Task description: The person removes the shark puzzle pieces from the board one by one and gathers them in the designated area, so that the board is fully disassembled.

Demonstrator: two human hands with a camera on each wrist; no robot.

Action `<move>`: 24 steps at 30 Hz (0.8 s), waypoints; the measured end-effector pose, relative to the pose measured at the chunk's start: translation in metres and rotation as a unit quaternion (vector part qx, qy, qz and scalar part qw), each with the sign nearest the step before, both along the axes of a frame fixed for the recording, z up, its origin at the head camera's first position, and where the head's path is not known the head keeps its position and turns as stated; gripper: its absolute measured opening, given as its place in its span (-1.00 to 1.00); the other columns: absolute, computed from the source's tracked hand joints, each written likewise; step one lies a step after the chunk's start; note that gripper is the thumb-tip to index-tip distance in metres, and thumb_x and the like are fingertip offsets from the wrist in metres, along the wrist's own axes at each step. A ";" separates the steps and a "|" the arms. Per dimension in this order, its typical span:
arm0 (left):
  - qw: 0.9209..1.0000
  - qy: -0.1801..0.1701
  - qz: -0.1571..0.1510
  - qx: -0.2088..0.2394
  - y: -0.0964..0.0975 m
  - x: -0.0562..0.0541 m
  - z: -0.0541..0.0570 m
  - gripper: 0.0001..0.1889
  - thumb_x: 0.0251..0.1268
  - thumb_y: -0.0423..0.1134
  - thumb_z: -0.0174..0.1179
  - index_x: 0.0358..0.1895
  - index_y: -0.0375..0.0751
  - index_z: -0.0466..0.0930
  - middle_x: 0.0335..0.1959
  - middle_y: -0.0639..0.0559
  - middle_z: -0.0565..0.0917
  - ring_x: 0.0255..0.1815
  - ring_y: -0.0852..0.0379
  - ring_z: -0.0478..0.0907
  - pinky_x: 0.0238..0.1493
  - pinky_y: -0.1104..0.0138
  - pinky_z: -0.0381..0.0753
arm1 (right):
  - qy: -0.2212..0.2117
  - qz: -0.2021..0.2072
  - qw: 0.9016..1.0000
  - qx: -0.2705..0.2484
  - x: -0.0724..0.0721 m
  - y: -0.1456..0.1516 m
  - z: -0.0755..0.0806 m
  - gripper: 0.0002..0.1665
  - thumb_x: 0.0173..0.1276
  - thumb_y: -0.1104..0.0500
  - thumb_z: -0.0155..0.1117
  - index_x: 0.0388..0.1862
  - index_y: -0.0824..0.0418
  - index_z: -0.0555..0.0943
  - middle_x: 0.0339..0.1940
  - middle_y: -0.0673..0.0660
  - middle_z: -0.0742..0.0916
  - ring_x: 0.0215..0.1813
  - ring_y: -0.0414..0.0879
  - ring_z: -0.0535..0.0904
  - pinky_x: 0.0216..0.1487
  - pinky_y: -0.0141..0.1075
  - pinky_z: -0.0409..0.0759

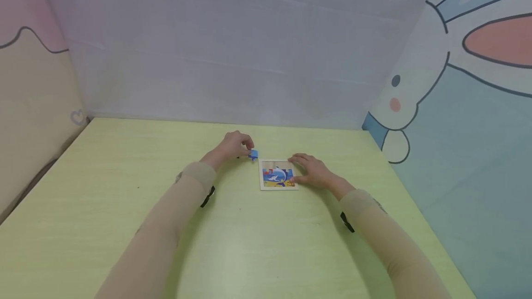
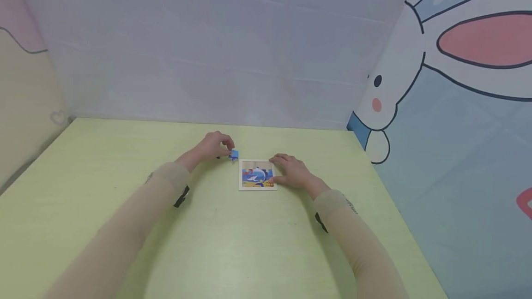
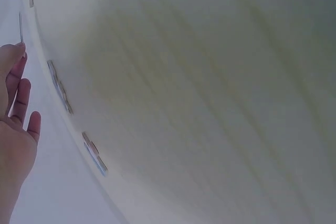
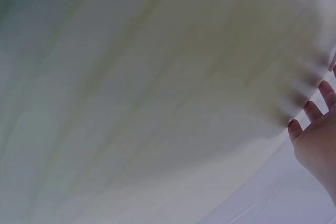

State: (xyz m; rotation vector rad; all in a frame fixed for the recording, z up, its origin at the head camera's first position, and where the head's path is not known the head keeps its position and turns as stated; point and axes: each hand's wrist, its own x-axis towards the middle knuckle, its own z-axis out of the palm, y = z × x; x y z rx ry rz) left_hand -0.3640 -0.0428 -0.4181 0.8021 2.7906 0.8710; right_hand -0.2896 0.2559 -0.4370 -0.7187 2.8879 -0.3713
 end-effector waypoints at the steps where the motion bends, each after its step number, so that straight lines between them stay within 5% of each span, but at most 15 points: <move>1: 1.000 -0.002 -0.001 -0.003 0.000 0.000 0.000 -0.86 0.16 -0.29 0.29 -0.19 -0.15 0.65 -0.21 0.03 0.71 -0.01 0.00 0.48 0.18 0.06 0.31 | -0.001 0.000 1.000 0.001 0.000 0.000 0.000 -0.14 0.22 -0.20 0.26 0.42 0.07 0.25 0.47 0.21 0.25 0.45 0.25 0.12 0.32 0.24 0.10; 11: 0.998 0.013 0.008 -0.069 0.002 -0.002 -0.007 -0.80 0.22 -0.26 0.22 -0.10 -0.13 0.62 -0.17 0.06 0.68 0.03 0.00 0.46 0.27 0.03 0.18 | -0.010 0.000 1.000 -0.006 0.003 -0.003 0.004 -0.15 0.23 -0.18 0.27 0.42 0.09 0.25 0.47 0.23 0.25 0.45 0.25 0.11 0.31 0.26 0.08; 17: 0.998 0.020 0.023 -0.056 0.001 -0.004 -0.009 -0.74 0.20 -0.28 0.18 -0.02 -0.13 0.60 -0.13 0.03 0.63 0.02 0.00 0.38 0.26 0.03 0.13 | -0.009 -0.002 1.000 -0.006 0.003 -0.003 0.005 -0.15 0.23 -0.18 0.27 0.42 0.08 0.25 0.47 0.22 0.25 0.45 0.25 0.12 0.31 0.27 0.07; 24: 0.998 0.038 0.006 -0.052 0.005 0.001 -0.007 -0.73 0.18 -0.20 0.29 -0.05 -0.11 0.61 -0.11 0.03 0.64 0.04 -0.02 0.36 0.20 -0.02 0.15 | -0.013 -0.006 1.000 -0.004 0.002 -0.003 0.005 -0.16 0.23 -0.17 0.27 0.42 0.07 0.25 0.47 0.21 0.25 0.45 0.25 0.11 0.31 0.27 0.06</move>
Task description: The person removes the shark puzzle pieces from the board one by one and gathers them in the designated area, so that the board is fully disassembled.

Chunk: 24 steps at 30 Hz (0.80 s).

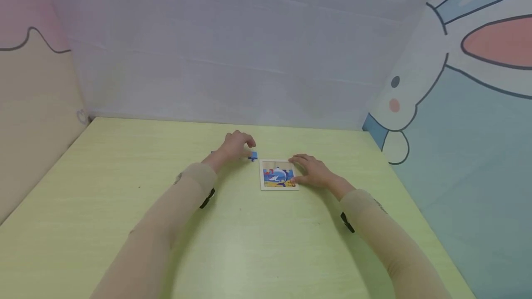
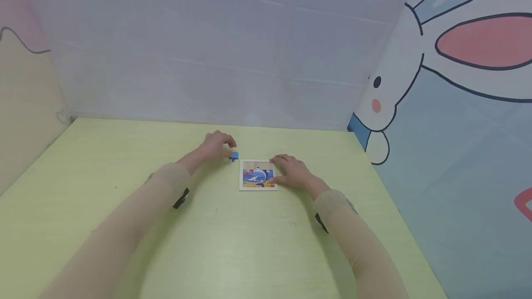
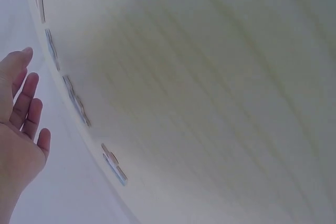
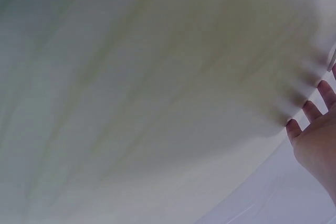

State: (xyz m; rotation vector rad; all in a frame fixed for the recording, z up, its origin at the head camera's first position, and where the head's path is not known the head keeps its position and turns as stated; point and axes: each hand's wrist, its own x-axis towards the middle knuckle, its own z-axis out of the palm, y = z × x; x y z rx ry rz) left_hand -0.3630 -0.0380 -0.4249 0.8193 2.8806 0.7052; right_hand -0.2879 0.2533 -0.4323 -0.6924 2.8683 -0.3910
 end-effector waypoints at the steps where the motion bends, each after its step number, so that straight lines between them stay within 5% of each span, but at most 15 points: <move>1: 1.000 0.003 -0.004 -0.004 0.002 0.003 0.002 -0.73 0.17 -0.19 0.30 -0.05 -0.11 0.62 -0.10 0.03 0.64 0.05 -0.03 0.36 0.20 -0.04 0.15 | 0.000 0.000 1.000 0.000 0.000 0.000 0.000 -0.16 0.24 -0.16 0.27 0.42 0.07 0.25 0.47 0.21 0.25 0.45 0.25 0.11 0.31 0.27 0.06; 12: 0.999 0.015 -0.020 -0.046 0.020 0.035 0.007 -0.65 0.13 -0.02 0.32 -0.01 -0.02 0.65 -0.01 0.03 0.61 0.09 -0.05 0.35 0.14 -0.08 0.21 | -0.008 0.020 1.000 -0.008 0.003 0.002 0.004 -0.25 0.26 -0.14 0.26 0.38 0.01 0.31 0.47 0.23 0.24 0.46 0.27 0.09 0.34 0.23 0.06; 24: 0.996 -0.002 -0.024 -0.090 0.037 0.068 0.001 -0.54 -0.02 0.13 0.38 0.00 0.11 0.65 0.04 0.07 0.56 0.12 0.03 0.32 0.17 0.00 0.22 | 0.014 0.112 0.993 -0.029 0.010 0.001 0.005 -0.45 0.35 0.08 0.21 0.31 0.08 0.41 0.41 0.24 0.34 0.47 0.27 0.07 0.34 0.24 0.08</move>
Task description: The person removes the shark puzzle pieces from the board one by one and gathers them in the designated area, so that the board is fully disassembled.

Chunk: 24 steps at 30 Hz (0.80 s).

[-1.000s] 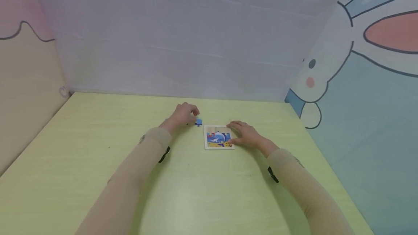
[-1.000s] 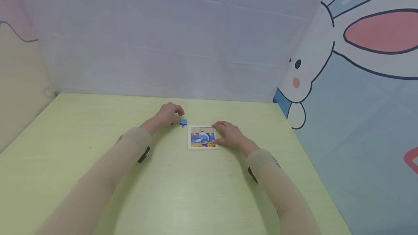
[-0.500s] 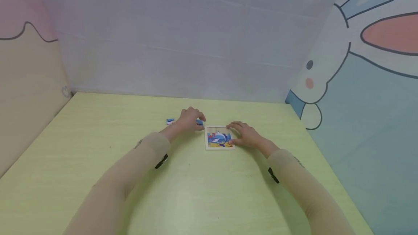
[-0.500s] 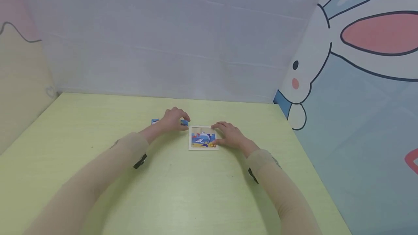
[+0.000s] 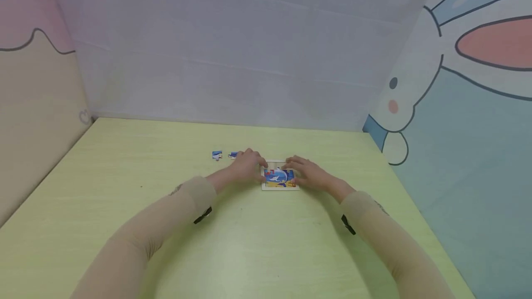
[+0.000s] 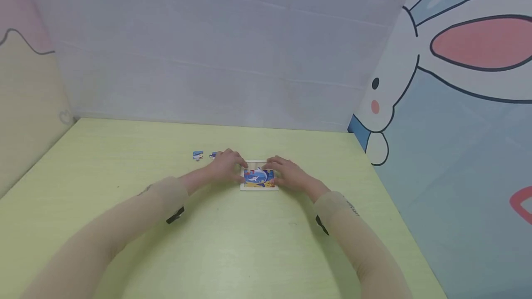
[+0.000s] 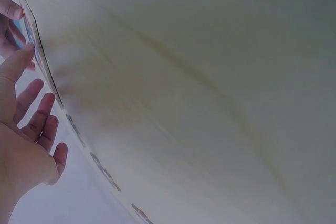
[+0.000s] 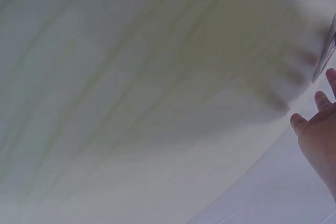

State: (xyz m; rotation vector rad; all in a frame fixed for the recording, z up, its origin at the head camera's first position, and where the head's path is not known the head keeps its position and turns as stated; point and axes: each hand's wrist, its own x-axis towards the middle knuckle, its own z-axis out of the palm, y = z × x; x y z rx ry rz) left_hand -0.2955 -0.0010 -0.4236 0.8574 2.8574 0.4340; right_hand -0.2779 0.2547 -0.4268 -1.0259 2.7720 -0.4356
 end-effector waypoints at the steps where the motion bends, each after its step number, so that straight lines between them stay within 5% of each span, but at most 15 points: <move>1: 1.000 0.000 -0.001 -0.002 0.000 0.001 0.000 -0.53 -0.02 0.14 0.38 0.00 0.11 0.64 0.05 0.07 0.55 0.13 0.02 0.32 0.17 0.00 0.22 | 0.001 0.006 1.000 0.002 0.000 -0.001 0.000 -0.45 0.35 0.10 0.21 0.31 0.09 0.41 0.41 0.23 0.35 0.47 0.27 0.07 0.34 0.22 0.10; 9: 1.000 -0.011 0.004 0.000 0.003 0.006 -0.001 -0.48 0.01 0.17 0.34 0.07 0.09 0.61 0.13 0.04 0.49 0.19 0.00 0.30 0.20 0.02 0.20 | 0.003 0.016 1.000 0.024 0.001 -0.002 0.002 -0.45 0.37 0.14 0.18 0.34 0.11 0.40 0.41 0.21 0.36 0.46 0.24 0.12 0.34 0.15 0.17; 24: 0.999 -0.036 0.022 0.026 0.001 0.009 -0.001 -0.54 0.03 0.10 0.36 0.02 0.04 0.60 0.16 -0.02 0.45 0.25 -0.07 0.28 0.24 -0.05 0.17 | -0.037 -0.093 0.995 -0.018 0.009 -0.019 0.001 -0.51 0.38 -0.10 0.14 0.24 0.00 0.51 0.40 0.07 0.40 0.46 0.17 0.15 0.34 0.17 0.15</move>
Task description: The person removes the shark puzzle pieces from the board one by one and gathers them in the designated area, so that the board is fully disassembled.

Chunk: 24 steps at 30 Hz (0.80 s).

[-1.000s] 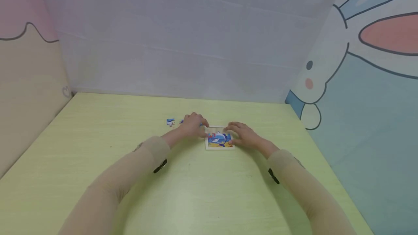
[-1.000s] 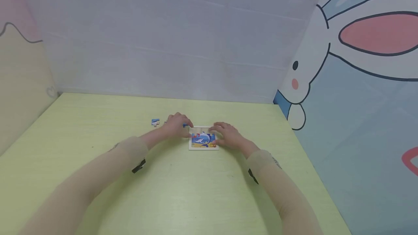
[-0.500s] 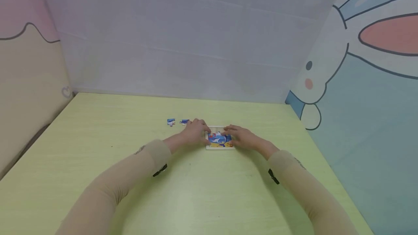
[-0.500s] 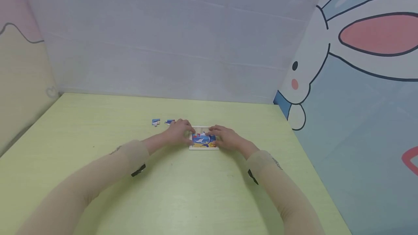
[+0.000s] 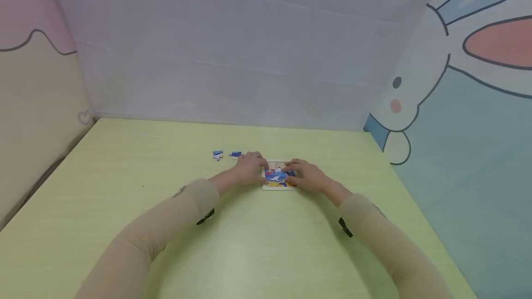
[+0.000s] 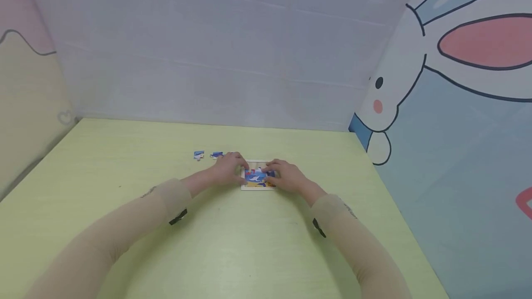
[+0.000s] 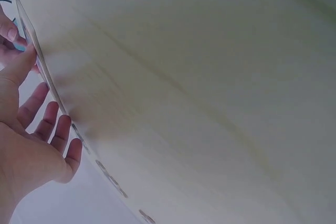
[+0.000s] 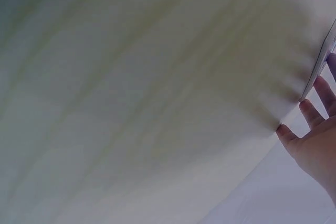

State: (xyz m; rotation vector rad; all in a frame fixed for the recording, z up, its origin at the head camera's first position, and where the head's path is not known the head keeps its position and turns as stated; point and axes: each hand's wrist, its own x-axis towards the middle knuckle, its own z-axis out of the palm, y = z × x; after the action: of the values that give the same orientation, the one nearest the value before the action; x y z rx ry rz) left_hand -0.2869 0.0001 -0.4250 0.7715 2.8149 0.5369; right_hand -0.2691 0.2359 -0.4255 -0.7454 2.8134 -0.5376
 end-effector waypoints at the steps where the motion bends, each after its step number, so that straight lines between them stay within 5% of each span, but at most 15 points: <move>1: 1.000 -0.001 0.001 -0.001 0.000 0.000 0.001 -0.54 0.04 0.10 0.36 0.02 0.05 0.59 0.16 -0.01 0.45 0.25 -0.08 0.28 0.25 -0.05 0.16 | 0.002 -0.005 1.000 0.000 0.000 -0.001 0.000 -0.50 0.36 -0.12 0.16 0.23 0.00 0.52 0.39 0.06 0.41 0.45 0.17 0.16 0.34 0.17 0.16; 15: 0.999 0.030 -0.014 -0.014 0.004 0.002 0.008 -0.54 0.01 0.02 0.40 -0.03 0.06 0.46 -0.09 0.09 0.53 0.07 0.01 0.38 0.13 0.04 0.27 | 0.056 -0.029 0.998 0.007 -0.003 -0.010 -0.002 -0.43 0.13 -0.25 0.33 0.05 0.02 0.64 0.15 0.05 0.58 0.14 0.04 0.46 0.09 0.02 0.45; 24: 0.999 0.027 -0.027 0.037 0.001 0.002 0.010 -0.65 0.02 -0.11 0.41 -0.12 0.03 0.51 -0.24 0.16 0.62 -0.11 0.09 0.39 0.05 0.12 0.25 | 0.070 -0.027 0.997 0.019 -0.003 -0.011 -0.003 -0.44 0.12 -0.25 0.34 0.03 0.00 0.65 0.12 0.04 0.59 0.11 0.03 0.47 0.04 -0.01 0.48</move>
State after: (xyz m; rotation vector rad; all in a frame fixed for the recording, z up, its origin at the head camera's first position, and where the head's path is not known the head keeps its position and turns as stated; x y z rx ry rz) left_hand -0.2845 0.0014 -0.4153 0.8875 2.8281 0.6223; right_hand -0.2722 0.2253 -0.4284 -0.7290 2.9711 -0.4549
